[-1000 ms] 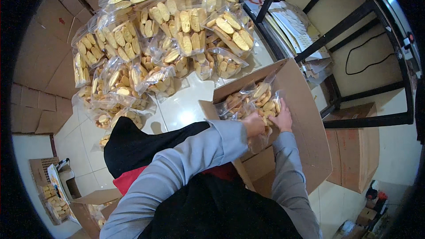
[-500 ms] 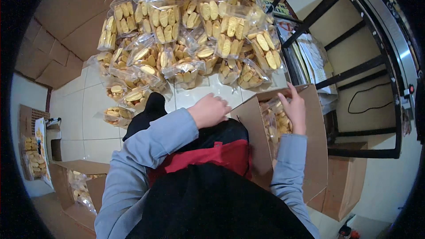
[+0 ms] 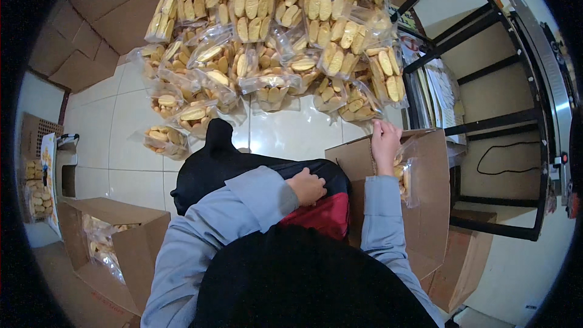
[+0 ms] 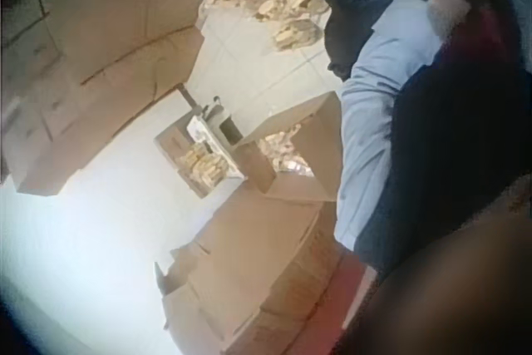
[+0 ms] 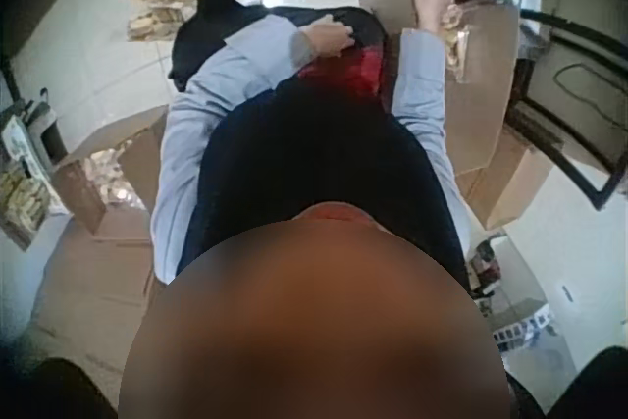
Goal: The person sits on the floor and packs individually wrapped cookies from a large pile into a cardboard box. They pick up each package, place it into the box, and occasionally adjust the arrangement. The task continues until the box is filled and then lifted.
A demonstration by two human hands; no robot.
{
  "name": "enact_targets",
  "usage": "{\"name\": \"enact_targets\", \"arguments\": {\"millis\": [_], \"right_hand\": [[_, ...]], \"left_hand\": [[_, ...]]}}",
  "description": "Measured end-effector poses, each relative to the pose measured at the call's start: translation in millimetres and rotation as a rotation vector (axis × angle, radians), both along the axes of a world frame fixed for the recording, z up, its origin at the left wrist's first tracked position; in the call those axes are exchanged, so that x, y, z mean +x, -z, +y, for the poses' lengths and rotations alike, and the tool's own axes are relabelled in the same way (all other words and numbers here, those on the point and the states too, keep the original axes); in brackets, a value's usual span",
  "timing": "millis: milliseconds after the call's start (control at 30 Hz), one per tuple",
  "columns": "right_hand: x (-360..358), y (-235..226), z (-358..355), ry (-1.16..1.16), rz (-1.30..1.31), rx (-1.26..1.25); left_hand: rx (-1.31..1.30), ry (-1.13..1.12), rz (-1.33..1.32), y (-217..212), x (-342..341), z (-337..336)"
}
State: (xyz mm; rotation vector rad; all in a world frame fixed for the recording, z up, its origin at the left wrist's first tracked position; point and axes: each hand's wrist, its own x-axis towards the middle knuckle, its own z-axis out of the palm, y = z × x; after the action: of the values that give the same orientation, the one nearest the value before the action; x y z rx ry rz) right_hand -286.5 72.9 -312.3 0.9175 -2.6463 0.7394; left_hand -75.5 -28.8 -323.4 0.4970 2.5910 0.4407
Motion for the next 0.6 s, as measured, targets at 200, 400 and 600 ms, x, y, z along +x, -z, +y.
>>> {"name": "enact_targets", "arguments": {"millis": [200,400,600], "right_hand": [[0,7,7,-0.008,-0.064,-0.115],[3,0,3,-0.007,-0.099,-0.106],[0,3,4,-0.024,-0.084,-0.103]], "left_hand": [[0.225,-0.378,0.090,-34,-31,-104],[0.062,-1.349,0.230,-6,-2,-265],[-0.141,-1.898,0.018,101,40,-340]]}}
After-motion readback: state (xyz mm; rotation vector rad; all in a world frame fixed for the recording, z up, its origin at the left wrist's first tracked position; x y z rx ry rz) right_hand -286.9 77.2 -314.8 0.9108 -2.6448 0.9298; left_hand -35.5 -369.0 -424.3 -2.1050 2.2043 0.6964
